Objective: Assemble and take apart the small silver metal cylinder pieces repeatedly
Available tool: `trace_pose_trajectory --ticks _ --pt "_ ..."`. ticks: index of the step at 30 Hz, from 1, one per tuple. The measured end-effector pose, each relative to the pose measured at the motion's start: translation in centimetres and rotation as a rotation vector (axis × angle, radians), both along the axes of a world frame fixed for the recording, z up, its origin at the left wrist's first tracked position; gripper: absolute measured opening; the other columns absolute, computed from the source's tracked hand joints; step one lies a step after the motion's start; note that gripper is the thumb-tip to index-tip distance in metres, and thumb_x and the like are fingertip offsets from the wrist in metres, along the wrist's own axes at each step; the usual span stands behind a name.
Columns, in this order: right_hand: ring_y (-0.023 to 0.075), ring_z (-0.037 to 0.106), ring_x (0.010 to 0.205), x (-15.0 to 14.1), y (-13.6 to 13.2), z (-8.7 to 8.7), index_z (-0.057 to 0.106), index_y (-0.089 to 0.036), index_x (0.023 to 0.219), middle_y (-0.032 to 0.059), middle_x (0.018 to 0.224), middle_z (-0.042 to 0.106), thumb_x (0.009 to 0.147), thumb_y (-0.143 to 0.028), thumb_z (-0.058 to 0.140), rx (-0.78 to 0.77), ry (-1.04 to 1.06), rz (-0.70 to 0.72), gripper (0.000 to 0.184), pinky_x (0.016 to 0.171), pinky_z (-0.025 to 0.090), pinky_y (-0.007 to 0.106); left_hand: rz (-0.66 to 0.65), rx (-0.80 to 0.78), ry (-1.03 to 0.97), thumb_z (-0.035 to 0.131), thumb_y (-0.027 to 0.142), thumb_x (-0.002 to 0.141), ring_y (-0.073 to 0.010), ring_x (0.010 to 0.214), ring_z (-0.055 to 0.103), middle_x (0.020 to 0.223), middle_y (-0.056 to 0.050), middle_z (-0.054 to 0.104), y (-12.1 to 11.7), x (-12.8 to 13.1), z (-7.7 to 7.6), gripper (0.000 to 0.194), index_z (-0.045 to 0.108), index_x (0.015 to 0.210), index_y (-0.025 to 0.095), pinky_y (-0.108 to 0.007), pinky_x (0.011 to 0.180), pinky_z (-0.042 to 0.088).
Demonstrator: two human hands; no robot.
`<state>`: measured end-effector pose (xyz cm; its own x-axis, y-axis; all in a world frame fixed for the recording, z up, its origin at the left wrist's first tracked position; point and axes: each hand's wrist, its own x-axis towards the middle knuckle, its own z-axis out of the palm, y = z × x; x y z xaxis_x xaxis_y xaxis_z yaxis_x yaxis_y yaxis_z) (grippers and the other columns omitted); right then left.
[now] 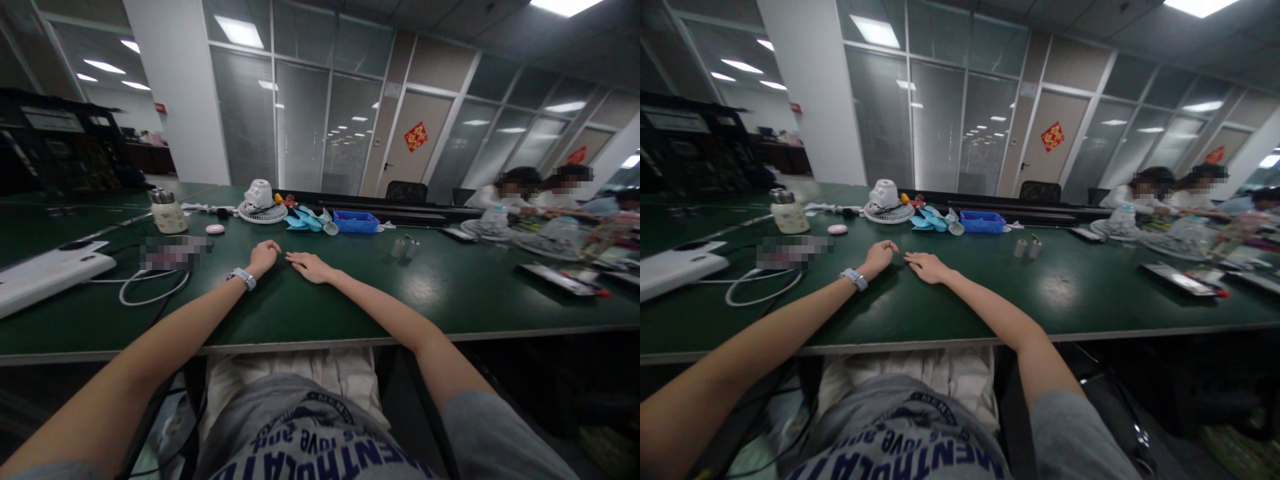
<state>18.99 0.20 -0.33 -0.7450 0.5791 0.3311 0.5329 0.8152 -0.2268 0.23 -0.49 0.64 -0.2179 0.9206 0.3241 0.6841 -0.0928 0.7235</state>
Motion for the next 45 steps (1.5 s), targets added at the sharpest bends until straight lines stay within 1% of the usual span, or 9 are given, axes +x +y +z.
trace_pose_trajectory --ticks 6,9,12,15,18,22,25,31,45 --pt "0.0175 0.062 0.106 0.8 -1.0 0.4 0.066 -0.022 0.121 0.0056 0.116 0.068 0.089 -0.012 0.054 0.033 0.150 -0.092 0.036 0.096 0.046 0.032 -0.006 -0.017 0.007 0.042 0.010 0.071 -0.0175 0.067 0.058 0.073 -0.003 0.067 -0.4 0.1 0.3 0.030 0.070 0.078 0.018 -0.026 0.064 0.041" --pt "0.0168 0.065 0.098 1.5 -1.1 0.7 0.070 -0.024 0.115 0.0033 0.107 0.071 0.086 -0.007 0.055 0.054 0.179 -0.142 0.036 0.090 0.048 0.030 -0.012 -0.013 -0.004 0.043 0.010 0.071 -0.0171 0.066 0.058 0.072 -0.002 0.067 -0.4 0.0 0.4 0.029 0.070 0.077 0.019 -0.026 0.064 0.041" --pt "0.0172 0.065 0.096 3.5 -0.5 1.8 0.070 -0.023 0.114 0.0038 0.107 0.071 0.087 -0.007 0.051 0.148 0.255 -0.219 0.037 0.090 0.048 0.031 -0.012 -0.013 -0.007 0.043 0.011 0.071 -0.0169 0.066 0.058 0.073 -0.002 0.068 -0.2 -0.1 0.2 0.028 0.070 0.076 0.019 -0.026 0.064 0.041" --pt "0.0202 0.064 0.100 8.0 0.8 3.4 0.070 -0.021 0.114 0.0062 0.110 0.070 0.088 -0.008 0.047 0.315 0.325 -0.409 0.037 0.093 0.047 0.034 -0.009 -0.023 0.006 0.042 0.012 0.072 -0.0167 0.067 0.058 0.073 -0.002 0.068 0.0 -0.1 0.2 0.028 0.069 0.075 0.019 -0.025 0.063 0.040" --pt "0.0237 0.063 0.103 14.3 2.4 4.5 0.070 -0.016 0.113 0.0101 0.111 0.070 0.086 -0.007 0.045 0.437 0.373 -0.670 0.038 0.096 0.044 0.038 -0.013 -0.028 0.026 0.042 0.012 0.073 -0.0167 0.067 0.057 0.072 -0.002 0.067 0.0 -0.1 0.2 0.029 0.069 0.077 0.019 -0.025 0.062 0.039" --pt "0.0247 0.063 0.099 21.9 3.5 4.1 0.069 -0.014 0.114 0.0134 0.111 0.070 0.084 -0.011 0.042 0.479 0.510 -0.990 0.040 0.093 0.045 0.038 -0.020 -0.031 0.024 0.041 0.012 0.073 -0.0166 0.066 0.057 0.072 -0.002 0.067 -0.1 -0.1 0.2 0.029 0.070 0.077 0.019 -0.025 0.061 0.039" --pt "0.0240 0.065 0.092 24.9 3.7 3.1 0.068 -0.014 0.115 0.0129 0.104 0.071 0.082 -0.013 0.043 0.450 0.582 -1.076 0.042 0.090 0.047 0.038 -0.019 -0.028 0.021 0.042 0.012 0.072 -0.0168 0.066 0.057 0.073 -0.002 0.068 0.1 -0.1 0.1 0.029 0.070 0.076 0.019 -0.026 0.063 0.040" --pt "0.0220 0.066 0.088 25.7 3.8 2.4 0.067 -0.015 0.117 0.0107 0.097 0.073 0.078 -0.010 0.047 0.375 0.635 -1.102 0.044 0.089 0.048 0.035 -0.013 -0.037 0.017 0.042 0.011 0.071 -0.0170 0.068 0.059 0.073 -0.002 0.068 -0.1 -0.1 0.2 0.029 0.070 0.076 0.020 -0.026 0.067 0.041" --pt "0.0197 0.066 0.093 25.3 3.7 2.4 0.065 -0.015 0.120 0.0099 0.103 0.072 0.081 -0.011 0.047 0.277 0.599 -1.107 0.043 0.092 0.047 0.032 -0.010 -0.034 0.018 0.044 0.013 0.071 -0.0172 0.065 0.058 0.069 -0.002 0.067 0.0 -0.1 0.1 0.027 0.070 0.075 0.020 -0.026 0.065 0.042"
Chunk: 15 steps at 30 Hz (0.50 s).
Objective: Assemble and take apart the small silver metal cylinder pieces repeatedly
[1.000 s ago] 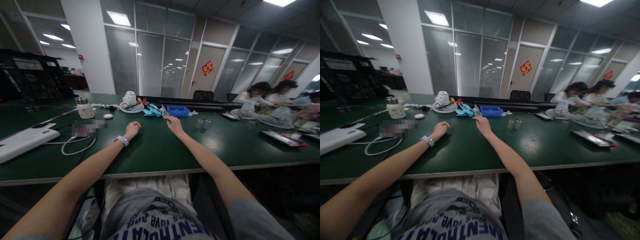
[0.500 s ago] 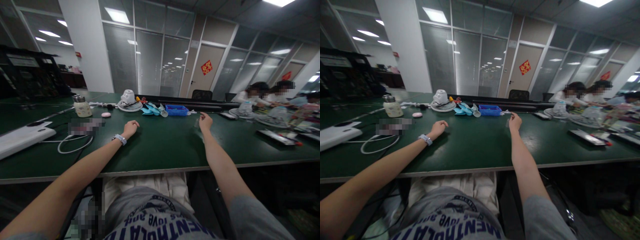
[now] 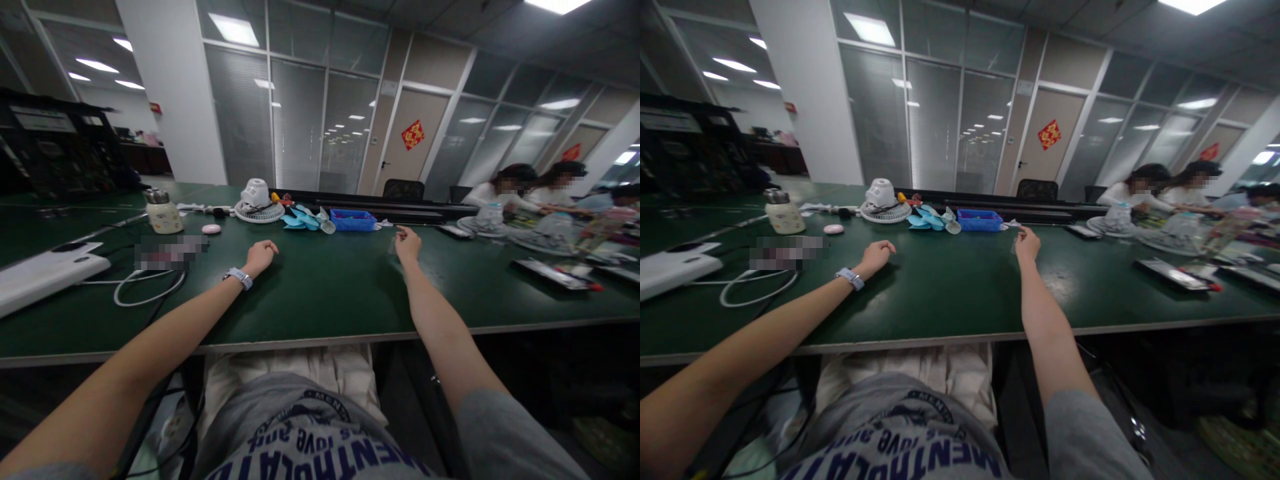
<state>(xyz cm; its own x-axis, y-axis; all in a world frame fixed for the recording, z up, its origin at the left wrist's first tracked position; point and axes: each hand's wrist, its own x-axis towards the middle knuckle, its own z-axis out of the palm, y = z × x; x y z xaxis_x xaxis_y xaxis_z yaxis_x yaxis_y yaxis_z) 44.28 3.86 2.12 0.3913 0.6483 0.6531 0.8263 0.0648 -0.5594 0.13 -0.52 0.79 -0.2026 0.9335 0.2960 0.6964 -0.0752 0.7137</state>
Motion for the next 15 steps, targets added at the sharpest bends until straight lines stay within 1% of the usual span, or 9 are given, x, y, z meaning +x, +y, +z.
trace_pose_trajectory --ticks 6,9,12,13,15 --pt "0.0219 0.065 0.099 -0.4 -0.4 0.0 0.066 -0.020 0.119 0.0085 0.105 0.071 0.082 -0.015 0.055 -0.020 0.000 -0.045 0.039 0.094 0.046 0.035 -0.016 0.004 0.030 0.042 0.012 0.072 -0.0172 0.067 0.058 0.071 -0.002 0.067 0.0 -0.1 0.1 0.029 0.070 0.076 0.019 -0.026 0.065 0.041" --pt "0.0225 0.064 0.101 -0.4 -0.2 -0.4 0.062 -0.019 0.123 0.0095 0.110 0.069 0.078 -0.023 0.065 -0.058 0.062 -0.087 0.045 0.093 0.047 0.035 -0.020 0.002 0.028 0.042 0.012 0.071 -0.0172 0.068 0.058 0.073 -0.002 0.068 0.1 -0.1 0.0 0.029 0.070 0.075 0.019 -0.026 0.065 0.040" --pt "0.0251 0.064 0.103 -0.2 0.3 -1.2 0.060 -0.015 0.124 0.0142 0.112 0.068 0.070 -0.031 0.076 -0.212 0.161 -0.128 0.059 0.092 0.048 0.037 -0.019 0.000 0.028 0.042 0.012 0.071 -0.0174 0.069 0.058 0.075 -0.003 0.069 0.0 -0.1 0.1 0.029 0.070 0.075 0.020 -0.026 0.066 0.041" --pt "0.0261 0.064 0.104 -0.1 0.5 -1.4 0.061 -0.013 0.121 0.0158 0.112 0.068 0.068 -0.033 0.078 -0.271 0.183 -0.139 0.059 0.092 0.048 0.037 -0.020 0.000 0.029 0.042 0.012 0.071 -0.0175 0.070 0.059 0.075 -0.003 0.069 -0.1 0.0 0.1 0.029 0.070 0.075 0.020 -0.026 0.066 0.041" --pt "0.0272 0.064 0.103 -0.1 0.9 -1.8 0.066 -0.012 0.113 0.0174 0.110 0.068 0.068 -0.033 0.078 -0.350 0.209 -0.165 0.051 0.090 0.049 0.038 -0.024 0.001 0.032 0.042 0.012 0.071 -0.0178 0.071 0.059 0.077 -0.003 0.069 -0.1 0.0 0.1 0.029 0.069 0.074 0.020 -0.026 0.066 0.041"
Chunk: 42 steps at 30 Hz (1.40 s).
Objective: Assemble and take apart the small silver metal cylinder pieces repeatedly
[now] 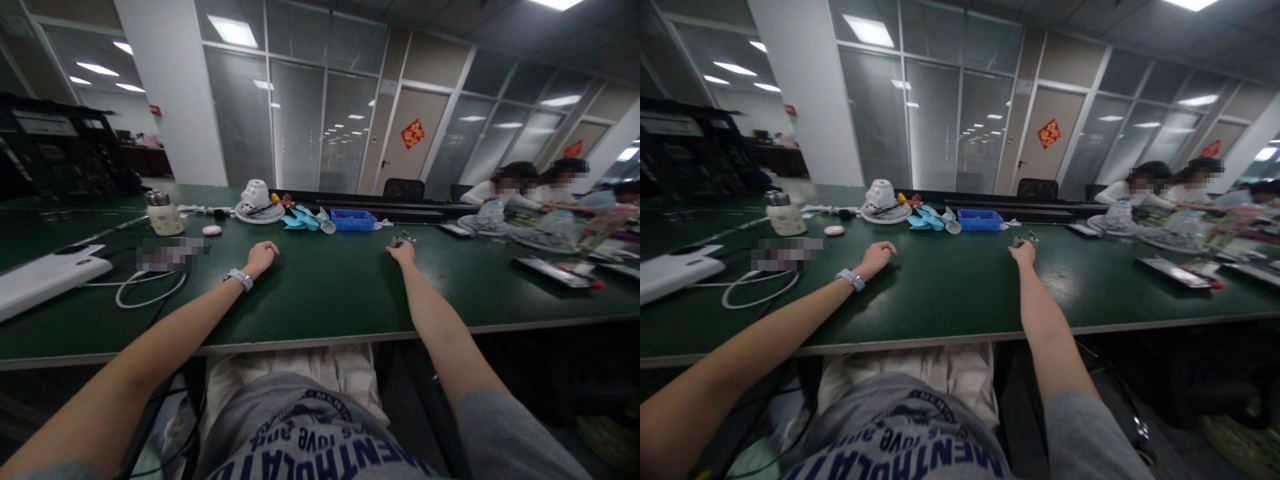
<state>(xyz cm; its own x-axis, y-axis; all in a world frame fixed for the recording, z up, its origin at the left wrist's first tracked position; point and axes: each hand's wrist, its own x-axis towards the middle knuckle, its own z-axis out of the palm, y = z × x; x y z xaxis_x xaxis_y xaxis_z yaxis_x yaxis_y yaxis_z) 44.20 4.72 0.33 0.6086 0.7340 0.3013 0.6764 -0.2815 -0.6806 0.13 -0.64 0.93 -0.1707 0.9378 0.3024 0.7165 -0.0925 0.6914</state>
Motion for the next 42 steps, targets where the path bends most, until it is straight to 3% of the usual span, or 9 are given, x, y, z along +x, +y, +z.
trace_pose_trajectory --ticks 9,17,22,26,32,35,38,42 --pt "0.0289 0.066 0.100 0.2 0.7 -0.6 0.072 -0.017 0.095 0.0148 0.102 0.071 0.062 -0.031 0.079 0.058 0.067 -0.061 0.037 0.090 0.050 0.041 0.003 -0.005 -0.007 0.043 0.012 0.069 -0.0179 0.069 0.058 0.074 -0.002 0.069 -0.1 0.1 0.2 0.029 0.070 0.072 0.021 -0.026 0.067 0.042" --pt "0.0280 0.064 0.107 0.3 0.6 -0.3 0.070 -0.018 0.109 0.0131 0.113 0.069 0.066 -0.041 0.077 0.119 0.207 -0.082 0.050 0.095 0.048 0.040 -0.002 -0.002 -0.003 0.042 0.011 0.070 -0.0176 0.069 0.058 0.074 -0.002 0.068 0.0 0.1 0.0 0.030 0.070 0.073 0.020 -0.026 0.066 0.041" --pt "0.0260 0.066 0.102 0.5 0.5 -0.3 0.072 -0.016 0.106 0.0138 0.105 0.071 0.070 -0.050 0.073 0.234 0.262 -0.085 0.050 0.092 0.049 0.036 -0.007 0.004 -0.001 0.042 0.012 0.071 -0.0177 0.071 0.059 0.074 -0.002 0.069 0.2 0.0 -0.2 0.030 0.071 0.074 0.020 -0.025 0.066 0.041" --pt "0.0265 0.067 0.097 0.4 0.4 -0.5 0.073 -0.018 0.102 0.0116 0.100 0.073 0.063 -0.039 0.080 0.167 0.170 -0.046 0.045 0.089 0.050 0.038 -0.009 0.007 -0.010 0.042 0.012 0.070 -0.0174 0.071 0.059 0.077 -0.003 0.069 0.3 -0.1 -0.3 0.030 0.070 0.074 0.020 -0.026 0.069 0.042" --pt "0.0274 0.067 0.096 -1.6 -0.8 0.3 0.073 -0.017 0.104 0.0157 0.101 0.072 0.074 -0.035 0.074 0.088 -0.097 -0.087 0.035 0.086 0.051 0.038 -0.025 0.006 -0.031 0.044 0.011 0.067 -0.0169 0.070 0.059 0.075 -0.003 0.068 0.2 -0.1 -0.3 0.027 0.069 0.074 0.019 -0.026 0.066 0.042" --pt "0.0264 0.067 0.097 -5.3 -1.2 1.3 0.072 -0.018 0.108 0.0136 0.103 0.072 0.077 -0.036 0.071 0.162 -0.207 0.083 0.037 0.087 0.050 0.037 -0.031 -0.012 -0.068 0.045 0.011 0.065 -0.0162 0.067 0.060 0.069 -0.002 0.067 0.1 -0.1 -0.2 0.026 0.068 0.075 0.019 -0.025 0.063 0.042" --pt "0.0240 0.068 0.093 -11.4 -1.6 1.8 0.071 -0.019 0.109 0.0096 0.100 0.073 0.076 -0.043 0.072 0.235 -0.186 0.379 0.041 0.085 0.051 0.034 -0.060 -0.027 -0.139 0.046 0.011 0.065 -0.0150 0.062 0.060 0.064 -0.001 0.065 0.0 -0.1 -0.3 0.025 0.066 0.077 0.019 -0.025 0.062 0.044" --pt "0.0202 0.069 0.084 -19.5 -2.8 1.2 0.073 -0.018 0.104 0.0067 0.094 0.074 0.072 -0.047 0.075 0.263 -0.076 0.779 0.044 0.079 0.053 0.031 -0.106 -0.037 -0.236 0.047 0.012 0.067 -0.0140 0.061 0.062 0.066 -0.001 0.068 0.2 0.0 -0.5 0.023 0.065 0.079 0.018 -0.025 0.065 0.047"
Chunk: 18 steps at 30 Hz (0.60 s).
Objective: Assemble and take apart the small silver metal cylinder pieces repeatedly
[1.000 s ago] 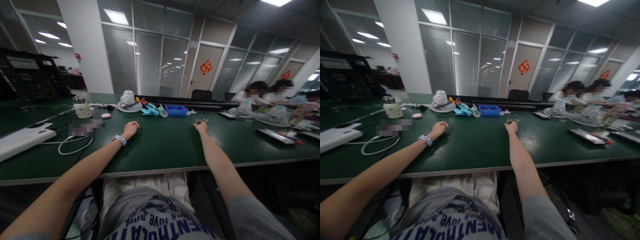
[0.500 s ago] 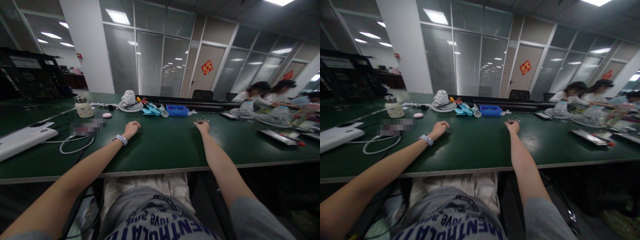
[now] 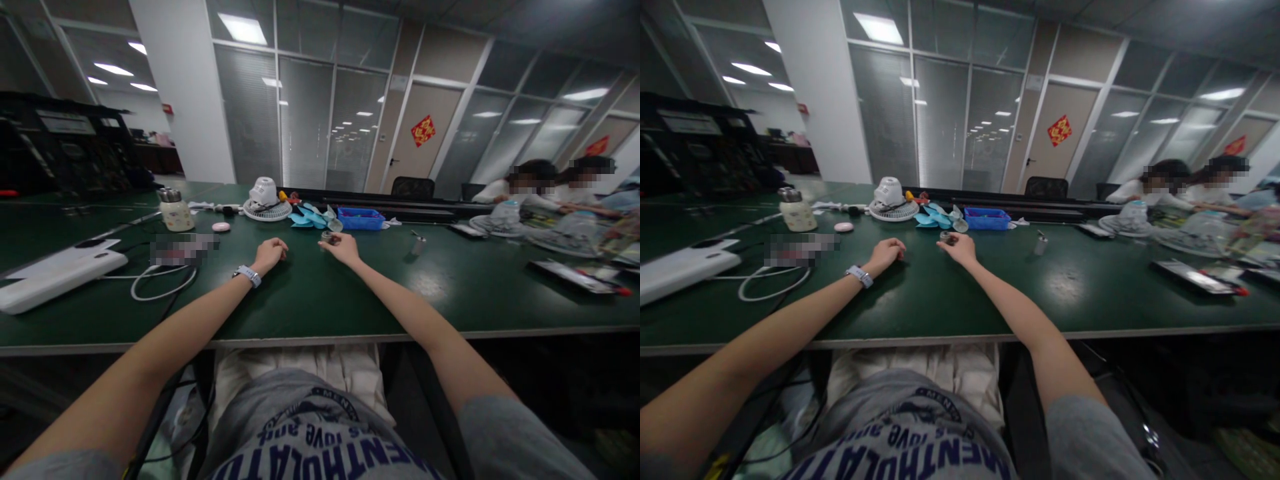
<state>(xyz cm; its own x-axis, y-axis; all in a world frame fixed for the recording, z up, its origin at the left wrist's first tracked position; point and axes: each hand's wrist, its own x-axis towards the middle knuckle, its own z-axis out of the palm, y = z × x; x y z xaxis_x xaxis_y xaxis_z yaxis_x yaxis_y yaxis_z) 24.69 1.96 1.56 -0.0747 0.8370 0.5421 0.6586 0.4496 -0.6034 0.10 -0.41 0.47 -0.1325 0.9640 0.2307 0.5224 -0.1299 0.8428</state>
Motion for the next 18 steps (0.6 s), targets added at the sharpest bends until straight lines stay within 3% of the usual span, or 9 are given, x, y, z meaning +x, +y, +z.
trace_pose_trajectory --ticks 4,10,13,18 --pt "0.0191 0.070 0.082 -3.8 -0.9 -1.2 0.072 -0.018 0.104 0.0054 0.093 0.074 0.071 -0.044 0.077 -0.050 0.057 0.168 0.042 0.077 0.054 0.029 -0.071 0.085 -0.038 0.051 0.020 0.073 -0.0170 0.076 0.065 0.079 -0.004 0.072 0.0 0.3 -0.1 0.021 0.067 0.086 0.018 -0.028 0.074 0.050" --pt "0.0187 0.070 0.081 -3.5 -0.8 -2.5 0.070 -0.020 0.107 0.0047 0.093 0.074 0.071 -0.043 0.076 -0.064 0.060 0.200 0.043 0.076 0.055 0.029 -0.172 0.359 0.162 0.058 0.045 0.082 -0.0233 0.105 0.058 0.107 -0.006 0.071 -1.4 2.0 0.8 0.034 0.070 0.102 0.021 -0.036 0.094 0.044" --pt "0.0184 0.070 0.078 -3.5 -0.9 -2.5 0.070 -0.021 0.106 0.0033 0.089 0.074 0.072 -0.046 0.075 -0.056 0.034 0.226 0.042 0.075 0.054 0.028 -0.156 0.444 0.188 0.059 0.044 0.083 -0.0246 0.111 0.056 0.109 -0.006 0.071 -2.1 3.1 1.4 0.033 0.070 0.105 0.022 -0.038 0.096 0.042" --pt "0.0181 0.069 0.075 -3.8 -2.0 -1.9 0.070 -0.019 0.101 0.0029 0.084 0.073 0.076 -0.049 0.070 -0.009 -0.053 0.293 0.039 0.071 0.053 0.027 -0.198 0.456 0.134 0.065 0.037 0.080 -0.0225 0.098 0.066 0.093 -0.005 0.075 -2.5 4.0 1.9 0.026 0.068 0.100 0.020 -0.038 0.097 0.042"
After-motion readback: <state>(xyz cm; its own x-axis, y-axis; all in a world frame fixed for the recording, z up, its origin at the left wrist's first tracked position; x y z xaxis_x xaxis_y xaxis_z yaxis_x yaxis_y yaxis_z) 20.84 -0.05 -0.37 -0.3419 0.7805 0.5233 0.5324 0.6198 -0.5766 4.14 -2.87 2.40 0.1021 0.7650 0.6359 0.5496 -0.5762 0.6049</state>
